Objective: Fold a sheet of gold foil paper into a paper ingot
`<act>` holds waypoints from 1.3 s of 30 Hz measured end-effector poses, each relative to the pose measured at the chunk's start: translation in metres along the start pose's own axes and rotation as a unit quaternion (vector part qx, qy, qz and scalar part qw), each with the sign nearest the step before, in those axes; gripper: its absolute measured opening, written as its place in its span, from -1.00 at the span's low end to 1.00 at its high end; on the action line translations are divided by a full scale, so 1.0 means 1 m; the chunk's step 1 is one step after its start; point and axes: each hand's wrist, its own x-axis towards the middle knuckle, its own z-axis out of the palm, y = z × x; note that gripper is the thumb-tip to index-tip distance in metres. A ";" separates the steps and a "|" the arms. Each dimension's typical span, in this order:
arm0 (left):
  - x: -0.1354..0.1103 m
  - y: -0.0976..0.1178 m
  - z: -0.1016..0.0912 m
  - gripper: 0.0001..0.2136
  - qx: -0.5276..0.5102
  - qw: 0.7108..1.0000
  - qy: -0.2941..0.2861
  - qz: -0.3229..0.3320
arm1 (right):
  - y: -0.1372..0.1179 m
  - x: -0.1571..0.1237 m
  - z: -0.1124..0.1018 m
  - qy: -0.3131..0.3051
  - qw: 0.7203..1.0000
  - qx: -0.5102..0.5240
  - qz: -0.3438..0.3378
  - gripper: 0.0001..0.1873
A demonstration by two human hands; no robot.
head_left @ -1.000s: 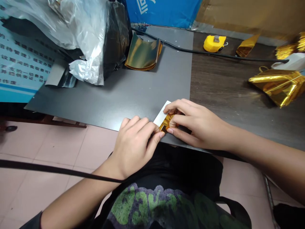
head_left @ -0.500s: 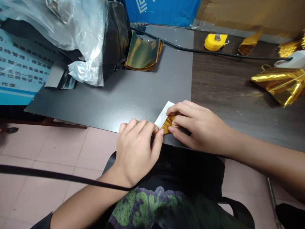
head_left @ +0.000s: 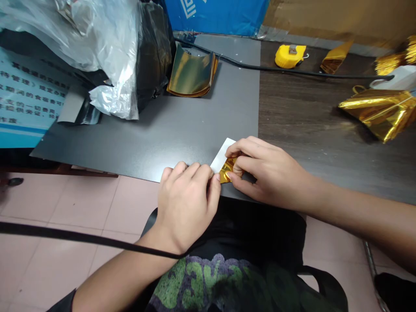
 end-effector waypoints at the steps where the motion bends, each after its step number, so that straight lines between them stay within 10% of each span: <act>1: 0.000 0.000 0.000 -0.72 -0.001 1.000 0.000 -0.003 | 0.000 0.000 0.000 0.001 1.000 0.004 0.004 -0.72; 39: 0.004 0.004 -0.002 -0.74 -0.007 0.999 -0.017 -0.043 | 0.004 0.003 0.002 0.002 0.999 0.053 -0.007 -0.81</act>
